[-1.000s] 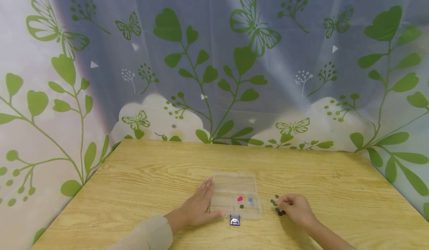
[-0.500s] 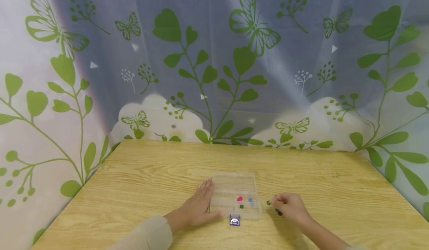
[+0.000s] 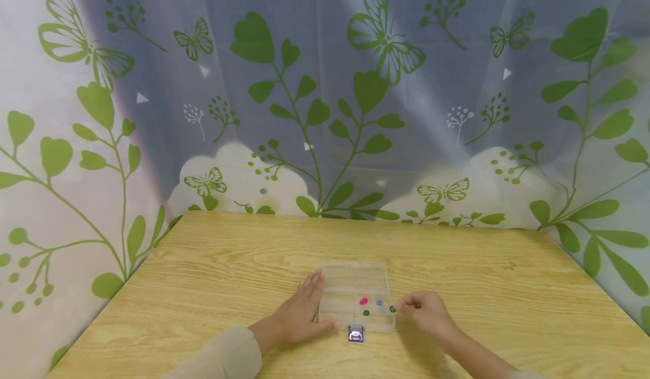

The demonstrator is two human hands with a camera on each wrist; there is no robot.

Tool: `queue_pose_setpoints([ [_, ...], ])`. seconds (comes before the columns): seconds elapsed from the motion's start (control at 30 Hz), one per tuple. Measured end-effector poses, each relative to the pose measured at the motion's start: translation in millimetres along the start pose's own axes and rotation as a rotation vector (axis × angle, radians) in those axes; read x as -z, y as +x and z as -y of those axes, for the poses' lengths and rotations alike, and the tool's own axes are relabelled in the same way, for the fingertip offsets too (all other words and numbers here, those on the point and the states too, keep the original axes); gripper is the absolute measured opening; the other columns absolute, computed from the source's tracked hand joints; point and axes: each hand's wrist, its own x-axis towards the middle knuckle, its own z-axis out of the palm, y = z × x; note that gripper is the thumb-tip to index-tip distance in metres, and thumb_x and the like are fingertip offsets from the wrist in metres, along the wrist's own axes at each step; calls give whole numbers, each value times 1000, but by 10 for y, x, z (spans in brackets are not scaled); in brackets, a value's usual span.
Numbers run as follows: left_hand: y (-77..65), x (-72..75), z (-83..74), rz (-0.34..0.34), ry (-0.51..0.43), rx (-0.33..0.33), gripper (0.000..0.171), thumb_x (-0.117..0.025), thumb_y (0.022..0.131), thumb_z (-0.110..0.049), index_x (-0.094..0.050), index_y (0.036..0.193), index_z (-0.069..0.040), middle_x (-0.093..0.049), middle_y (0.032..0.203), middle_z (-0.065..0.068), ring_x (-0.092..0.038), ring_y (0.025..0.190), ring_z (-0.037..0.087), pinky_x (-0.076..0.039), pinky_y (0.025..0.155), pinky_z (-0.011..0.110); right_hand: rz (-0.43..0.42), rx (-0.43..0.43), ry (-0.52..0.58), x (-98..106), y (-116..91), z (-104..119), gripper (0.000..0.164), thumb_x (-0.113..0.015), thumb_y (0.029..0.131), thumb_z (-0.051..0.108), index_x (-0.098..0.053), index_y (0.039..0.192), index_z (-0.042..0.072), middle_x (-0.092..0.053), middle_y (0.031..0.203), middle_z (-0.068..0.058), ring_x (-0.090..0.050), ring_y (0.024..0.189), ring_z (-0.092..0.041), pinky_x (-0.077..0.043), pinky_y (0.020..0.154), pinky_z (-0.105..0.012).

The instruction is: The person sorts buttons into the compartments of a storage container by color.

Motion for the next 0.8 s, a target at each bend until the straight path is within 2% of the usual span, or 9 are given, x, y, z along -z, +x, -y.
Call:
queue_pose_setpoints([
  [0.27,3,-6,3,1,1,5,92,-45,89,-58,-11,146,7,-8,154,23,-10,143,35,-16,118,45,6,9,35,-116,-23,59,10,-60,84,3,-68,82,-4,-64,79,-6,-50,73,-15,-42,59,-23],
  [0.5,3,2,-2,0,-1,-3,91,-46,90,-56,-12,145,8,-9,153,24,-11,143,35,-16,117,45,26,14,45,-189,-11,69,9,-60,83,3,-67,79,-2,-63,79,-4,-45,69,-14,-36,53,-20],
  [0.7,-2,5,-3,2,-2,-1,91,-46,90,-56,-12,145,8,-8,154,24,-10,143,35,-16,118,45,73,69,48,-195,-18,62,11,-57,82,0,-67,82,-4,-62,78,-5,-39,57,-10,-32,46,-16],
  [0.8,-1,2,0,3,2,0,92,-46,90,-57,-12,145,8,-8,154,24,-10,143,35,-16,118,45,93,119,24,-206,-12,49,12,-56,83,-1,-68,83,-4,-60,70,-2,-37,52,-8,-30,43,-14],
])
